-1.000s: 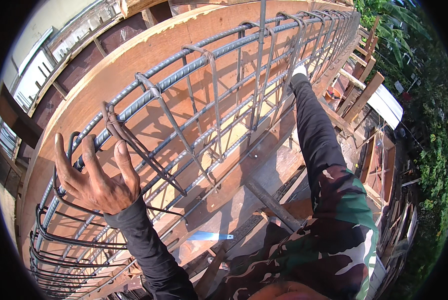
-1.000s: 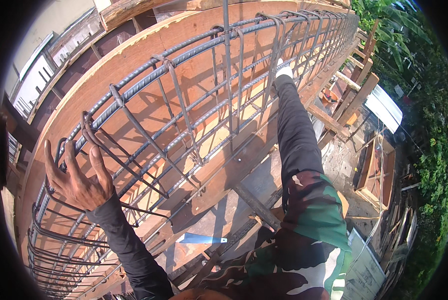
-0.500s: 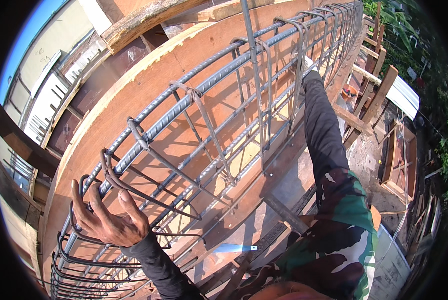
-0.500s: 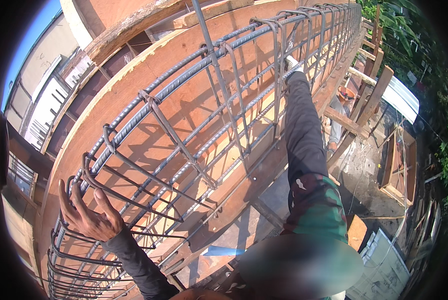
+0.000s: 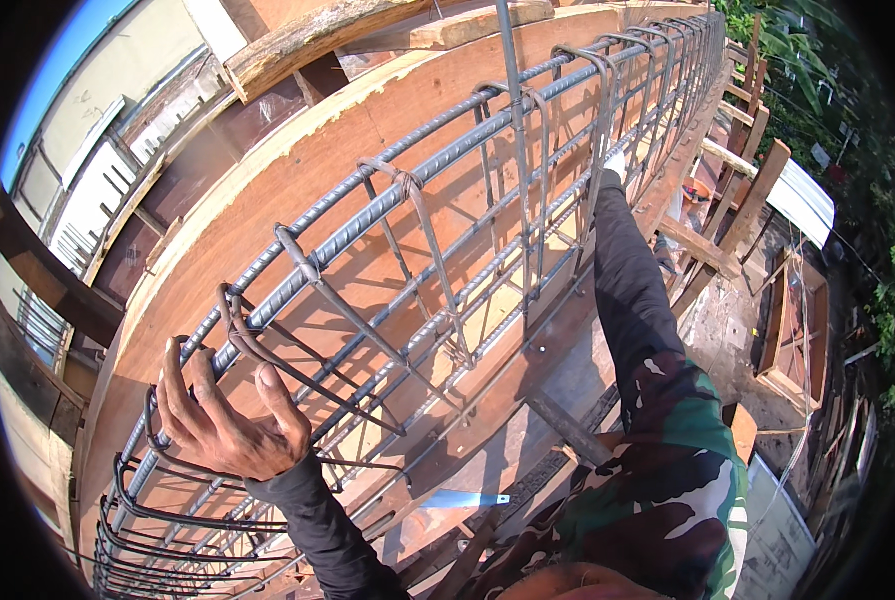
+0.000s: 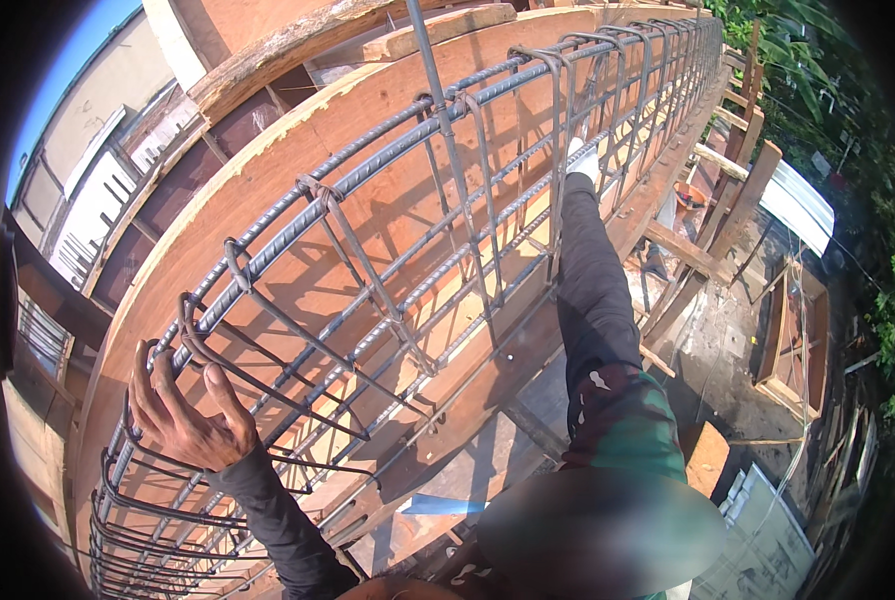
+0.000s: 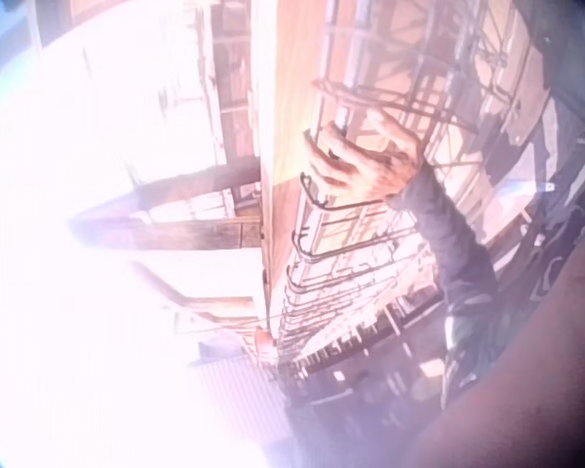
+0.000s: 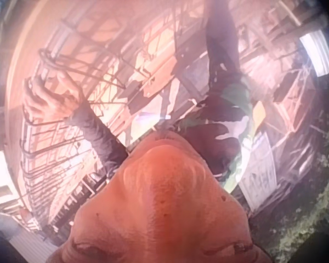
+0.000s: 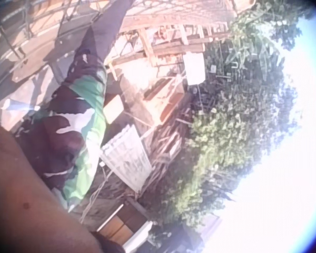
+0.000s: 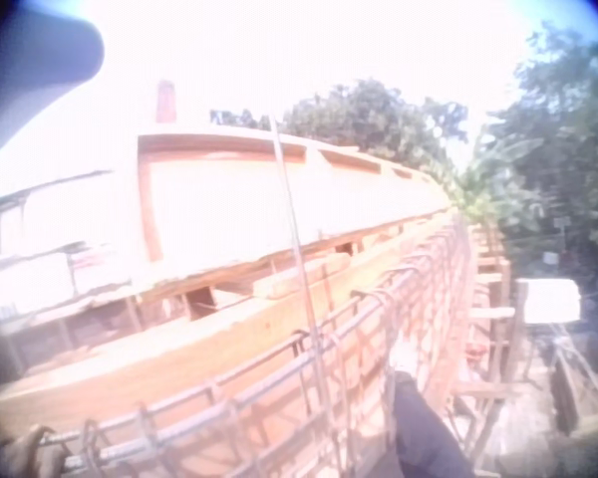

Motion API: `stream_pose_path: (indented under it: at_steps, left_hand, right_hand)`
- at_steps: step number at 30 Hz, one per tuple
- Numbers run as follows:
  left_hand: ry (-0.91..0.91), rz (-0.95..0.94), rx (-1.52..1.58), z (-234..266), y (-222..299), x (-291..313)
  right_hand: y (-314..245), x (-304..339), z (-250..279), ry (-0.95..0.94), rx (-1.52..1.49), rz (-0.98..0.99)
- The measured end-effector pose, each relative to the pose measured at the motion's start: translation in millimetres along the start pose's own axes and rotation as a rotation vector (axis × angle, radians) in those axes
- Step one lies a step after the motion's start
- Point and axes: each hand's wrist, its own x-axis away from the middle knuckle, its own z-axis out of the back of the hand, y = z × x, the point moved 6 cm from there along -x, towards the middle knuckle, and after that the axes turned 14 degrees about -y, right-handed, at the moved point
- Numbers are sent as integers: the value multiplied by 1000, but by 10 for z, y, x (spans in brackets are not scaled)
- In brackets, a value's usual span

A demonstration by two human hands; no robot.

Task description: The person secures rebar to a wooden form using wire and pliers. They twist the wire around the metal bars, tighten it with the pliers, and cut the excess wire while working at a construction site.

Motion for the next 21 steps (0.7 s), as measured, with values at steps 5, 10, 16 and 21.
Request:
stream_pose_path:
  at_steps: [5, 10, 16, 21]
  left_hand:
    - [-36, 7, -16, -54, -50, 86]
    - [44, 21, 65, -48, 2, 20]
    - [74, 39, 71, 3, -110, 55]
    - [56, 27, 114, -9, -167, 80]
  right_hand:
    - [-640, 1151, -144, 177, 222, -184]
    - [-1006, 1420, 446, 257, 293, -110]
    - [-1878, 2446, 814, 379, 341, -164]
    - [-3104, 3531, 1125, 574, 791, 308]
